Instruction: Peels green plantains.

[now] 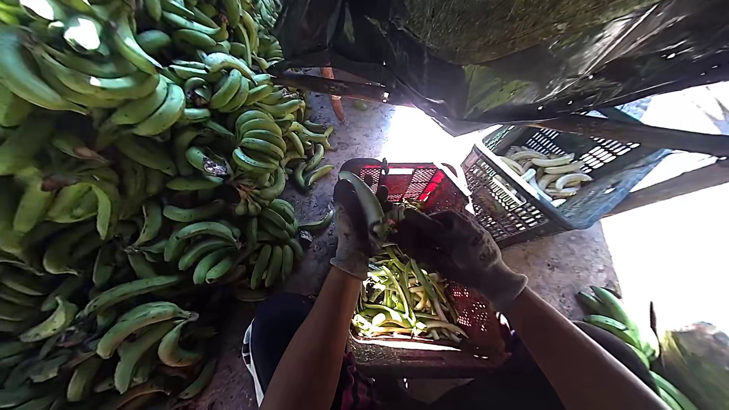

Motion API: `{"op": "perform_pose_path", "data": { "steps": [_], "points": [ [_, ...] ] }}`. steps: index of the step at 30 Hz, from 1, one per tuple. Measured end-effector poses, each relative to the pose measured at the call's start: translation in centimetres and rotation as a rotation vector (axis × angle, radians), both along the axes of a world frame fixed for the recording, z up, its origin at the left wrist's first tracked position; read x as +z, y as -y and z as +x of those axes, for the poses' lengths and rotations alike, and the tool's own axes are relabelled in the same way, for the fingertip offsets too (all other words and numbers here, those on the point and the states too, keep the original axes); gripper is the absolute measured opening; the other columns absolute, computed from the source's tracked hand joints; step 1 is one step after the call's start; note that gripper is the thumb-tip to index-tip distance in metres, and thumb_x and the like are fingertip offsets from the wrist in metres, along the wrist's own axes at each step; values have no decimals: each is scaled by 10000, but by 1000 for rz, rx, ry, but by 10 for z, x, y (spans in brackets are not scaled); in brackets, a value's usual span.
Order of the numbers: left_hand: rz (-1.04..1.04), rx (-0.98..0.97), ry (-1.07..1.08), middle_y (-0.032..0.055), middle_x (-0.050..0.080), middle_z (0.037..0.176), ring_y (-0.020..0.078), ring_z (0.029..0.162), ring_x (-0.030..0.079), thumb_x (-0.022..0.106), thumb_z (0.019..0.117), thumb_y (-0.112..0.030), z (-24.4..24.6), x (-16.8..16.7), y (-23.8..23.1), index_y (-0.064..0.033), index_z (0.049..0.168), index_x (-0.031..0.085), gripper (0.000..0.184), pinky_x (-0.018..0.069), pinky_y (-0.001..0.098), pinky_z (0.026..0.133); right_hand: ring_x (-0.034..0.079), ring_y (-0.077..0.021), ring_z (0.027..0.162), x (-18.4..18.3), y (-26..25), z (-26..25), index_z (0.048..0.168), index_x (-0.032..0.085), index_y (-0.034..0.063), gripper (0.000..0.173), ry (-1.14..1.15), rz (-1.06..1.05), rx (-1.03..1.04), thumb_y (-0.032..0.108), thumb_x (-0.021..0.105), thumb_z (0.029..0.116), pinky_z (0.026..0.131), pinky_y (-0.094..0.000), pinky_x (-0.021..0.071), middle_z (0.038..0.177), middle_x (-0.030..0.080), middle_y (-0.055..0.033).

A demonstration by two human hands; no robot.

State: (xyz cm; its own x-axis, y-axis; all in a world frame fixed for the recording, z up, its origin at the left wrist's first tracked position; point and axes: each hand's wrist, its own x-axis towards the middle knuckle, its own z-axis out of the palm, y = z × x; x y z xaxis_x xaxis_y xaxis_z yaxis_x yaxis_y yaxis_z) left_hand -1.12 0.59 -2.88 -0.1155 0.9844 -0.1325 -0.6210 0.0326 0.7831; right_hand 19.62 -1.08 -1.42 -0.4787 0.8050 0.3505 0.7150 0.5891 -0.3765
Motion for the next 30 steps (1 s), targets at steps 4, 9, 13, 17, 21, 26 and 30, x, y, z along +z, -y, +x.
{"op": "perform_pose_path", "data": {
  "steps": [4,9,13,17,21,26,30],
  "points": [
    [64,-138,-283,22,660,975,97,781,632,384,1086,-434,12,2,7,-168,1325,575,405,560,288,660,688,-289,996,15,-22,12,1482,548,353,497,-12,-134,-121,451,565,995,805,-545,566,1132,700,-108],
    [6,-563,-310,77,689,1004,146,798,675,381,1084,-318,23,13,15,-124,1422,511,411,589,311,704,683,-293,1085,18,-37,29,1484,544,272,431,-171,-350,-205,278,556,1053,903,-596,544,1245,692,-110],
    [-33,-268,-5,-22,658,812,61,650,619,386,1069,-467,6,-13,1,-172,1085,632,385,532,227,550,681,-257,985,0,-11,11,1462,573,349,543,17,-70,-42,508,612,944,826,-497,563,1087,711,-83],
    [33,-229,265,-35,656,891,59,729,649,342,1046,-579,-14,-20,-9,-229,1079,625,451,552,212,585,704,-272,937,-9,1,-1,1318,683,362,438,49,162,50,580,537,968,769,-489,567,1059,737,-90],
    [55,-102,5,-43,627,841,42,675,603,342,1079,-493,2,-5,0,-222,1123,614,387,515,208,549,691,-295,985,4,-2,-3,1493,540,349,534,74,-2,-84,534,467,998,782,-507,562,1111,711,-118],
    [-8,-103,-304,-8,649,978,62,811,621,360,1084,-484,12,-1,6,-202,1307,582,422,543,259,680,679,-295,983,7,-9,5,1483,543,380,553,47,-106,-144,583,488,972,775,-518,550,1120,697,-112],
    [-5,-295,-627,80,665,1048,154,844,643,349,1095,-436,22,4,4,-142,1402,541,467,564,358,734,693,-309,993,12,-28,15,1488,536,326,431,-76,-329,-275,387,507,1062,839,-590,554,1132,705,-124]
  ]
}}
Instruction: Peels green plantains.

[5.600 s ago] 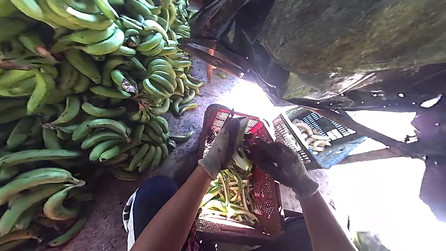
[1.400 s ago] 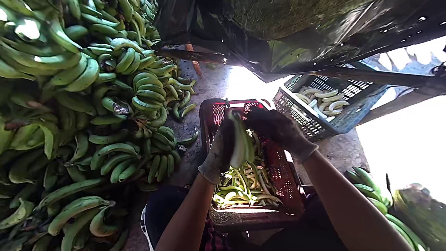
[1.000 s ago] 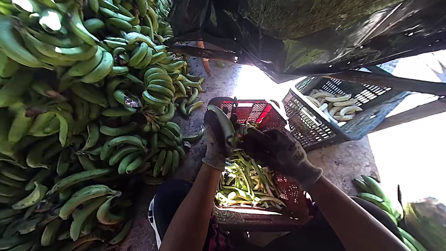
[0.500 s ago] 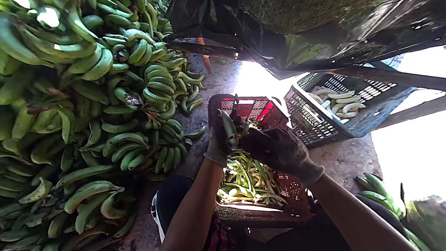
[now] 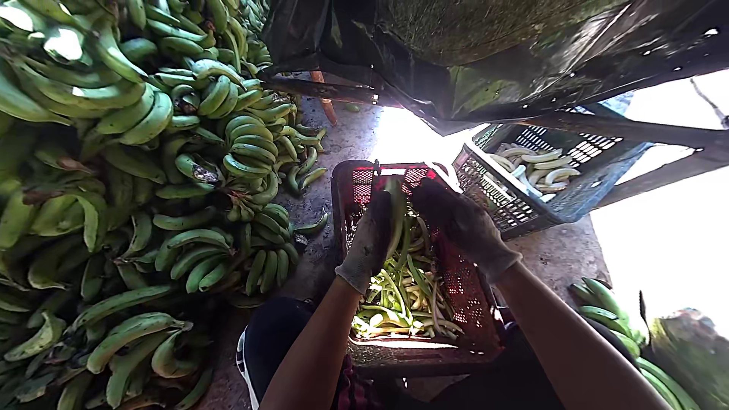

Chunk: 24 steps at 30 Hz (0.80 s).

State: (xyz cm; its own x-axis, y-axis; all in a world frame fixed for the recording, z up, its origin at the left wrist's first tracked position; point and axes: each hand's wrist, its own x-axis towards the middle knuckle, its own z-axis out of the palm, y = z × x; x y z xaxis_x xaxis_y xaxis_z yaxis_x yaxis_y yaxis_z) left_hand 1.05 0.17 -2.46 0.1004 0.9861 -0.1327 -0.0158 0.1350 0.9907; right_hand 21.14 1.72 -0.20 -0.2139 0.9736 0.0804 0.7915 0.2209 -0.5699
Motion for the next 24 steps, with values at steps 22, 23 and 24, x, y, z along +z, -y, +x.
{"op": "perform_pose_path", "data": {
  "steps": [22,23,24],
  "points": [
    [-58,-70,251,32,682,997,92,736,645,359,1095,-404,-7,19,17,-237,1444,520,420,556,243,621,698,-211,928,4,-3,9,1422,582,278,387,-140,-106,-2,420,485,1076,794,-520,569,1162,713,-40],
    [-112,-75,365,51,693,953,111,683,648,347,1092,-427,-9,17,14,-222,1395,548,418,552,252,565,696,-201,917,1,-4,11,1407,590,259,378,-158,-107,3,412,487,1077,789,-507,569,1147,714,-36],
    [-150,-77,494,61,702,930,117,650,647,332,1083,-467,-14,12,9,-212,1345,581,442,546,251,529,696,-177,965,-1,-2,13,1399,590,258,367,-152,-85,46,397,498,1072,836,-485,576,1158,712,-23]
  ]
}}
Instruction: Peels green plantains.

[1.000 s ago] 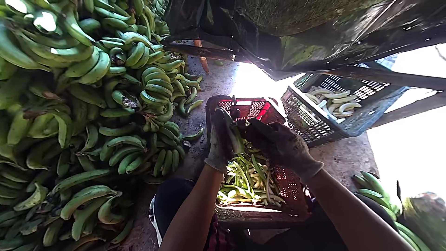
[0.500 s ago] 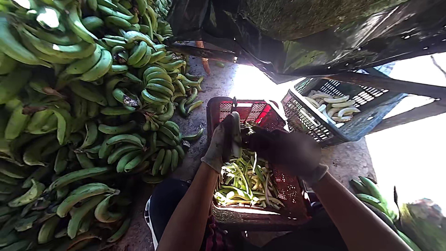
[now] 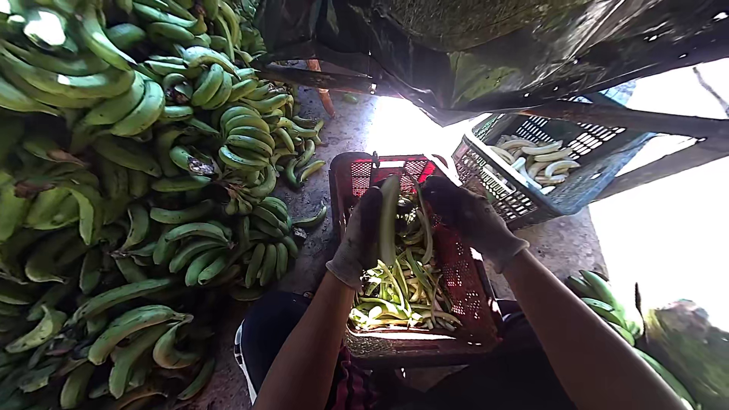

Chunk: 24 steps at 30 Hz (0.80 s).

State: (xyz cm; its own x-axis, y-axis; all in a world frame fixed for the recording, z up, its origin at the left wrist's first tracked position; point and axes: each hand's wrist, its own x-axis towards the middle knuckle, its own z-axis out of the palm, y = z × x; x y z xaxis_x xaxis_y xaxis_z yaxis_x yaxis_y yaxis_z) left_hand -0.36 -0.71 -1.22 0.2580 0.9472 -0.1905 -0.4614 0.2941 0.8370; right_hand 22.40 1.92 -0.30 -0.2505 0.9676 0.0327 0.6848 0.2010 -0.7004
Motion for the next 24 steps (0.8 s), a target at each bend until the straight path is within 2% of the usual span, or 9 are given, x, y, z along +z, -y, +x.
{"op": "perform_pose_path", "data": {
  "steps": [2,6,9,12,14,16,19,22,24],
  "points": [
    [-49,49,164,52,684,875,119,646,637,329,1072,-514,-10,-6,-11,-166,1201,641,485,546,260,526,687,-194,1076,-1,11,2,1454,579,259,456,59,132,171,412,560,1025,933,-484,565,1191,713,-51],
    [-87,90,231,33,700,954,108,691,660,307,1071,-523,-17,-7,-15,-180,1184,614,474,555,247,545,688,-195,925,-4,25,-1,1478,552,366,579,179,390,410,625,522,960,786,-430,573,1026,721,-48],
    [7,106,-25,1,689,893,70,679,631,338,1076,-523,-11,-5,0,-205,1180,633,447,526,224,556,692,-253,898,-3,17,-4,1468,576,312,556,209,441,370,536,537,961,762,-468,567,1005,719,-89],
    [155,105,-273,-10,661,912,57,755,627,390,1089,-420,-4,0,12,-186,1233,634,368,547,233,646,671,-322,1075,5,0,-1,1473,571,279,476,184,246,184,328,615,1001,915,-571,537,1210,689,-139],
    [232,79,-437,5,669,988,67,820,635,384,1091,-413,-4,-1,14,-177,1316,609,396,560,261,711,663,-223,1154,7,-16,9,1444,585,251,398,31,104,35,306,545,1052,981,-505,539,1300,680,-67],
    [206,106,-520,27,683,1083,99,875,651,371,1087,-462,-5,-6,12,-218,1401,559,440,569,309,736,660,-68,972,1,-23,16,1445,539,200,394,-321,-84,-105,300,536,1064,809,-287,571,1217,677,9],
    [144,88,-465,75,632,1288,154,1077,650,352,1103,-426,3,-18,1,-215,1537,416,487,576,393,897,691,-136,856,7,-5,-11,1437,544,197,562,-408,-170,-175,315,739,923,729,-380,610,1091,707,-39],
    [91,-3,-225,49,675,1103,128,952,672,360,1114,-322,25,-24,4,-105,1397,517,390,598,321,809,710,-256,1026,-4,13,-39,1483,530,234,668,-33,-122,-25,293,778,865,899,-556,558,1154,731,-102],
    [100,-75,-275,45,676,1135,123,983,679,366,1114,-324,28,-32,3,-97,1397,517,393,601,319,840,699,-294,1064,-12,7,-26,1501,508,263,657,64,-101,30,305,754,894,915,-616,536,1193,720,-110]
  ]
}}
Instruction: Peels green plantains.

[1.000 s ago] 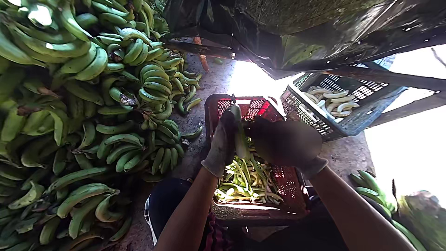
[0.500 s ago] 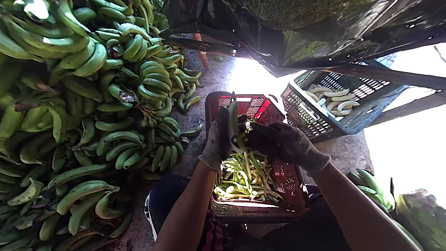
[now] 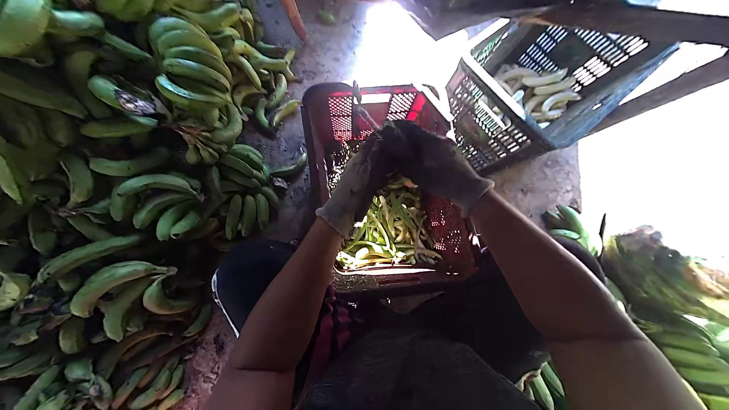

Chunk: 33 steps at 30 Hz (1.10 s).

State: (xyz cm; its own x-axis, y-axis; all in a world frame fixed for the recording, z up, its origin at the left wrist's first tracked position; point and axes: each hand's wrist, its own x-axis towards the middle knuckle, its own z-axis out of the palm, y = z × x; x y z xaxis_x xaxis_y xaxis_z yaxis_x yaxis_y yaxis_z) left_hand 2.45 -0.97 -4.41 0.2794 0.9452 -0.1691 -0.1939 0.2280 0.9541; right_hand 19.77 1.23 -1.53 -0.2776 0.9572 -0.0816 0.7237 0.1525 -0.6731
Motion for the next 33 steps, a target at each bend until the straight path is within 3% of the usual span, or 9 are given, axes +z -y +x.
{"op": "perform_pose_path", "data": {
  "steps": [4,7,9,11,14,22,25,29,33],
  "points": [
    [84,-399,-645,88,608,1406,222,1260,600,438,1093,-344,-6,-36,1,-191,1499,506,439,478,485,1067,668,-322,1107,36,-22,87,1387,585,129,426,198,291,-313,366,554,1034,940,-570,518,1210,679,-186],
    [149,-894,-1032,193,696,1143,378,1078,664,468,1062,-316,16,-123,27,-106,1274,663,357,496,633,930,493,-209,1370,55,-27,157,1505,486,145,616,77,332,-702,391,623,956,1131,-434,419,1508,494,-137],
    [106,-1292,-1193,266,670,1167,453,1137,626,504,1044,-277,44,-151,46,8,1178,674,358,457,676,949,608,-155,1209,55,-19,158,1469,511,106,587,-41,381,-768,390,652,975,1033,-385,521,1365,600,-113],
    [118,-1465,-1322,259,647,1225,461,1160,606,651,954,-248,65,-183,60,6,1178,665,338,469,695,921,675,-261,1078,62,-6,124,1418,530,65,503,87,356,-665,384,567,1031,948,-497,542,1206,673,-160],
    [194,-1480,-1548,137,531,1470,421,1333,491,702,879,-276,75,-218,73,-139,1377,582,531,409,673,1040,680,-220,1098,52,2,82,1310,670,166,347,190,477,-332,314,599,1004,926,-465,559,1221,704,-57],
    [66,-1293,-1785,191,668,1247,420,1199,597,679,831,-327,80,-262,74,-84,1179,676,424,447,642,994,671,-202,1109,41,-2,91,1370,642,189,422,80,440,-161,264,644,955,929,-477,538,1250,694,-45],
    [-105,-1185,-1757,226,652,1265,431,1212,594,636,904,-311,87,-249,72,-38,1189,672,396,485,635,951,666,-197,1112,37,-3,97,1396,627,218,468,100,358,-158,239,658,929,949,-487,531,1248,690,-38],
    [-186,-1031,-1637,236,569,1385,456,1271,534,818,761,-340,75,-214,70,-84,1394,557,732,435,680,1006,655,-222,1165,39,6,96,1429,596,201,423,120,298,-130,251,618,1009,1001,-488,529,1313,667,-65],
    [-142,-1107,-1421,248,643,1251,451,1179,603,798,807,-370,40,-172,41,-58,1259,636,572,458,702,935,688,-303,1033,46,5,92,1443,572,249,408,160,212,-181,371,534,1056,853,-572,561,1246,672,-116]
  ]
}}
